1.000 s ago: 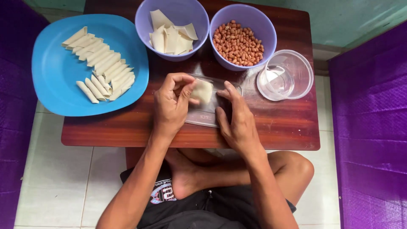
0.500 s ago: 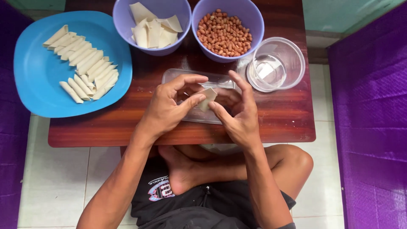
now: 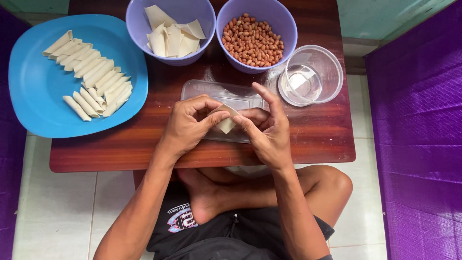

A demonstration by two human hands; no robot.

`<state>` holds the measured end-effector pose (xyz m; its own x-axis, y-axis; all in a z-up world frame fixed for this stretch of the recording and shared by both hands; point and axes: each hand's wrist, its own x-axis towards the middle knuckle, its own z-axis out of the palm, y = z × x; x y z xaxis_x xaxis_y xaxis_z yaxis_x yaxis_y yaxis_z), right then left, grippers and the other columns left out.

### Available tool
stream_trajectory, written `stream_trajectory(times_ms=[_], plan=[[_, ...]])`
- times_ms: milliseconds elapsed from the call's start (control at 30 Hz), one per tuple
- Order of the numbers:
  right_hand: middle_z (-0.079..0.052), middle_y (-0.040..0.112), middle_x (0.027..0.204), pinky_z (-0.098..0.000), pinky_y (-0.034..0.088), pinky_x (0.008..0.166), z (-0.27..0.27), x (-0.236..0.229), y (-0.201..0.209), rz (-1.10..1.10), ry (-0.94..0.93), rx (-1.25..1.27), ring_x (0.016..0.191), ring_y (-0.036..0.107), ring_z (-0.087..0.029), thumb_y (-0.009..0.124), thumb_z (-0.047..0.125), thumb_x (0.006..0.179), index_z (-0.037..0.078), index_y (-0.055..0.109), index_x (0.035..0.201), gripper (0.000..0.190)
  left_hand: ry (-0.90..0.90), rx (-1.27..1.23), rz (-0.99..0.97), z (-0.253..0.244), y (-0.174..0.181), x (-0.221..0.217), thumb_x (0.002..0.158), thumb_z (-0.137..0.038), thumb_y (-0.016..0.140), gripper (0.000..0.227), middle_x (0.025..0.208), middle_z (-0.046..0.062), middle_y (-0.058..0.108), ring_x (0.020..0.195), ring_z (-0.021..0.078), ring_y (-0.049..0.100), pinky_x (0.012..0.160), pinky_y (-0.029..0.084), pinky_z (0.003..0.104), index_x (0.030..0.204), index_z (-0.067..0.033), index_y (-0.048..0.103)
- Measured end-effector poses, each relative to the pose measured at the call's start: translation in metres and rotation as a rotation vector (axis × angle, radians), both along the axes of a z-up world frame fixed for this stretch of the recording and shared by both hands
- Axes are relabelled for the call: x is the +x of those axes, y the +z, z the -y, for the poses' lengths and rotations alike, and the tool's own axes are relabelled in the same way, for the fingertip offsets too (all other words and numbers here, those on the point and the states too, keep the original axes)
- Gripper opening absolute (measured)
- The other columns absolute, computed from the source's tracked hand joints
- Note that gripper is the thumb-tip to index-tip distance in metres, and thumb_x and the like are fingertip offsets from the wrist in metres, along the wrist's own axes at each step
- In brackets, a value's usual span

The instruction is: Manually folding small square wrappers around individual peanuts to prepare snacks.

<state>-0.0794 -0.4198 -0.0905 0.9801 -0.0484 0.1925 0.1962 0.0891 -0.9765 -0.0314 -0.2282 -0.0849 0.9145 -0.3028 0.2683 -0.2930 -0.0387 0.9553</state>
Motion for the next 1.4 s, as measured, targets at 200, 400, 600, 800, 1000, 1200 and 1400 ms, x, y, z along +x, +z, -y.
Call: stream_trajectory(times_ms=[200, 400, 600, 800, 1000, 1200, 1400], plan=[[-0.017, 0.075, 0.092, -0.0321, 0.067, 0.071, -0.003, 0.003, -0.006, -0.035, -0.068, 0.057, 0.076, 0.076, -0.019, 0.075, -0.006, 0.090, 0.007, 0.036, 0.154, 0.076, 0.014, -0.085, -0.082, 0.003, 0.001, -0.001, 0.095, -0.018, 0.076, 0.010, 0.066, 0.009, 0.066, 0.058, 0.0113, 0.063, 0.056, 0.058, 0.026, 0.096, -0.0088, 0.080], [-0.017, 0.074, 0.091, -0.0309, 0.067, 0.070, -0.004, 0.002, -0.002, -0.029, -0.091, 0.043, 0.074, 0.075, -0.018, 0.076, -0.006, 0.089, 0.008, 0.035, 0.154, 0.078, -0.034, -0.032, -0.085, 0.008, 0.014, -0.003, 0.089, -0.017, 0.080, 0.009, 0.055, 0.005, 0.065, 0.053, 0.0067, 0.059, 0.051, 0.051, 0.022, 0.093, -0.0086, 0.079], [-0.020, 0.074, 0.093, -0.0344, 0.068, 0.072, -0.001, 0.003, -0.011, -0.016, -0.102, 0.076, 0.075, 0.076, -0.022, 0.071, -0.003, 0.094, 0.006, 0.034, 0.153, 0.070, 0.001, -0.005, -0.039, 0.008, 0.007, -0.004, 0.092, -0.017, 0.077, 0.007, 0.056, 0.007, 0.066, 0.054, 0.0105, 0.065, 0.058, 0.054, 0.025, 0.093, -0.0105, 0.079], [-0.020, 0.073, 0.098, -0.0347, 0.067, 0.076, -0.001, 0.001, -0.010, -0.021, -0.095, 0.077, 0.080, 0.075, -0.022, 0.068, 0.001, 0.097, 0.007, 0.030, 0.155, 0.070, 0.027, -0.005, -0.039, 0.007, 0.007, -0.007, 0.094, -0.019, 0.076, 0.008, 0.055, 0.006, 0.066, 0.054, 0.0086, 0.062, 0.059, 0.054, 0.025, 0.095, -0.0116, 0.079], [-0.013, 0.073, 0.091, -0.0298, 0.065, 0.072, -0.005, -0.003, -0.008, -0.013, 0.002, -0.025, 0.077, 0.074, -0.015, 0.075, -0.007, 0.089, 0.007, 0.028, 0.158, 0.085, 0.024, -0.120, -0.190, 0.004, -0.003, -0.003, 0.097, -0.019, 0.074, 0.013, 0.062, 0.008, 0.067, 0.060, 0.0063, 0.059, 0.058, 0.062, 0.028, 0.101, -0.0066, 0.075], [-0.017, 0.070, 0.096, -0.0314, 0.065, 0.071, -0.002, -0.005, -0.004, 0.015, -0.094, 0.024, 0.077, 0.072, -0.019, 0.070, -0.004, 0.095, 0.009, 0.028, 0.158, 0.077, 0.000, 0.007, -0.103, 0.003, -0.008, -0.008, 0.092, -0.018, 0.078, 0.011, 0.059, 0.009, 0.067, 0.058, 0.0086, 0.057, 0.051, 0.053, 0.027, 0.090, -0.0079, 0.076], [-0.018, 0.071, 0.098, -0.0305, 0.065, 0.071, -0.006, -0.006, -0.005, 0.040, -0.057, 0.039, 0.077, 0.074, -0.020, 0.072, -0.007, 0.093, 0.007, 0.029, 0.156, 0.078, -0.023, -0.013, -0.150, 0.006, 0.004, -0.007, 0.090, -0.016, 0.079, 0.008, 0.059, 0.008, 0.070, 0.060, 0.0071, 0.060, 0.055, 0.057, 0.026, 0.092, -0.0080, 0.078]])
